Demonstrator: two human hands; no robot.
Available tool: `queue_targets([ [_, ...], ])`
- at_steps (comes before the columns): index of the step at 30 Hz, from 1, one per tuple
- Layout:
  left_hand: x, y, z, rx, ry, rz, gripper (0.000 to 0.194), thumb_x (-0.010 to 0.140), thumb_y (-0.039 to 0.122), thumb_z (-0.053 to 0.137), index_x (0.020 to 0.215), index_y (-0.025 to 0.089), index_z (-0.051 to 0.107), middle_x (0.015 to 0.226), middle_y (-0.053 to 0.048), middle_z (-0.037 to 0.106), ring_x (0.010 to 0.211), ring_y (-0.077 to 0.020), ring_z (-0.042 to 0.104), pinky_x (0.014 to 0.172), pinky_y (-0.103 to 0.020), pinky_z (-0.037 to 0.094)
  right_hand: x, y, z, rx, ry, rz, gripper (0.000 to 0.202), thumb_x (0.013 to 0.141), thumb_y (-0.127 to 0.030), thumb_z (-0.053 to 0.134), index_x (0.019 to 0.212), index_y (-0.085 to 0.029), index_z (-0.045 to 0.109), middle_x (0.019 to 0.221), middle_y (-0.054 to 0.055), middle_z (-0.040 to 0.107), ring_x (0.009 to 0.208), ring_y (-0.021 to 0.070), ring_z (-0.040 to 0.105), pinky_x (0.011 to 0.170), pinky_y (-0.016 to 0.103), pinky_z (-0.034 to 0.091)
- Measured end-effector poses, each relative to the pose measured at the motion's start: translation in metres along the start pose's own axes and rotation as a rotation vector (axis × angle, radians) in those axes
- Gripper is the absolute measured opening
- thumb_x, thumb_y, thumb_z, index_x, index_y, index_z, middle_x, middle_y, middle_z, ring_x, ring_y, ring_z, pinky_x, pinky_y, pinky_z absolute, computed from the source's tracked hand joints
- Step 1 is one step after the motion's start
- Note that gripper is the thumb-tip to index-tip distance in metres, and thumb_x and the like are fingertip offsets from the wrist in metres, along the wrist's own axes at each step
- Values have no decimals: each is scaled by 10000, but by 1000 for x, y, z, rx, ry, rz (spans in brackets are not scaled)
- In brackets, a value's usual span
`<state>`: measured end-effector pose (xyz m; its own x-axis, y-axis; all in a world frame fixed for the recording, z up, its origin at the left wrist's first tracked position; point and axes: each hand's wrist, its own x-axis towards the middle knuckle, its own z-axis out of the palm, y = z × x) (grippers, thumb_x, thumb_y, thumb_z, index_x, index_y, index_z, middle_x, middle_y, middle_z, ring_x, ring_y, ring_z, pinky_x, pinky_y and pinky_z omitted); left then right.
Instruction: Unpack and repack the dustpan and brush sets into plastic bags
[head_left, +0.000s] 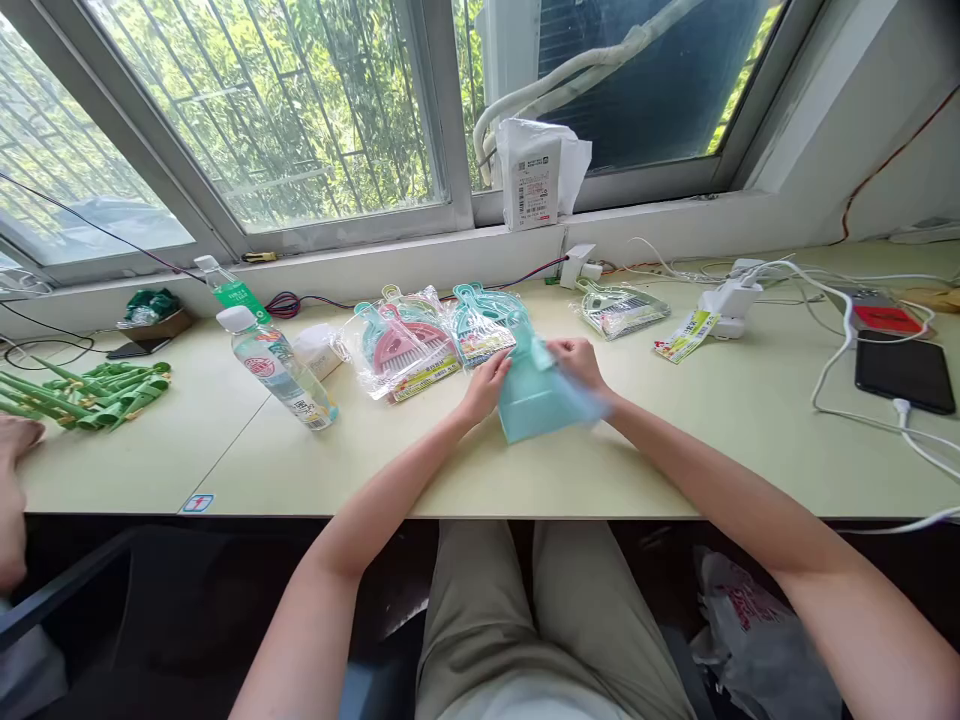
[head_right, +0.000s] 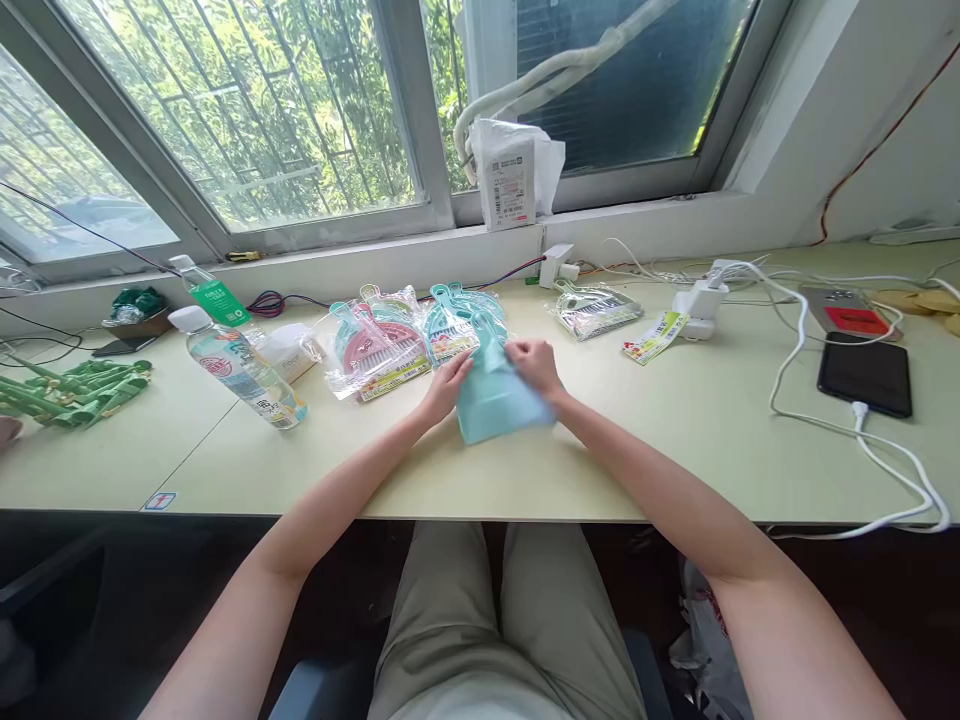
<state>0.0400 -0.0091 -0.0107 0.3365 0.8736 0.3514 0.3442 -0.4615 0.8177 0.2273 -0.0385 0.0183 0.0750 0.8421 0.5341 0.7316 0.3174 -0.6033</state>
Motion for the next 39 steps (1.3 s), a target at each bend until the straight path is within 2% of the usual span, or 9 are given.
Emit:
queue_targets([
  [3,8,-12,-9,141,46,-91,317,943,273,414,1114,180,664,1053,-70,708,986,-236,621,887,-333,462,12,5,-22,-4,25,-38,491,980,-315,306,647,-203,648,592,5,589,572,138,559,533,244,447],
  [7,13,-14,-29,383,-42,-128,293,946,258,399,942,163,676,825,-47,674,783,-194,602,742,-287,435,31,32,-48,-346,64,-52,411,920,-321,421,636,-148,662,714,106,660,722,215,612,688,317,442],
  [12,10,-2,-42,703,-57,-122,284,940,344,439,869,193,669,835,-62,691,785,-212,613,707,-299,405,39,89,-52,-794,-312,17,421,941,-326,381,898,-99,733,949,217,706,884,314,642,760,404,448],
  [17,8,0,-45,704,-23,-96,345,905,503,494,772,216,631,795,-63,681,765,-222,610,689,-304,389,41,124,-57,-694,-290,97,372,937,-401,475,1132,-187,709,1163,172,672,999,304,615,802,397,442],
  [21,8,-4,-43,663,-83,-91,193,837,395,613,743,227,598,768,-47,664,768,-230,599,713,-314,389,43,137,-62,-627,-349,115,275,883,-386,604,1090,-252,727,1200,97,673,1086,275,573,832,371,420],
  [24,9,-7,-41,612,-37,-103,137,844,277,575,721,222,551,768,-46,647,796,-232,597,740,-319,395,44,141,-61,-631,-330,108,191,869,-302,625,1000,-232,744,1111,80,713,1040,256,599,880,386,393],
  [29,15,-11,-44,311,189,-170,77,910,236,442,925,221,516,799,-47,628,806,-216,594,762,-333,419,45,139,-63,-583,-315,116,219,861,-290,609,1022,-221,740,1103,93,722,1069,285,601,925,436,378],
  [34,20,-16,-48,-13,347,-218,195,882,168,457,1068,219,482,965,-56,657,905,-181,616,808,-307,448,50,120,-71,-206,-223,80,257,833,-339,619,1010,-192,734,1055,94,709,869,223,606,802,366,438],
  [39,19,-15,-39,-81,263,-128,247,910,290,483,1134,196,527,1081,-85,658,999,-200,614,877,-331,456,49,79,-58,223,-159,-4,397,773,-525,663,968,-181,689,951,77,685,719,167,556,706,327,451],
])
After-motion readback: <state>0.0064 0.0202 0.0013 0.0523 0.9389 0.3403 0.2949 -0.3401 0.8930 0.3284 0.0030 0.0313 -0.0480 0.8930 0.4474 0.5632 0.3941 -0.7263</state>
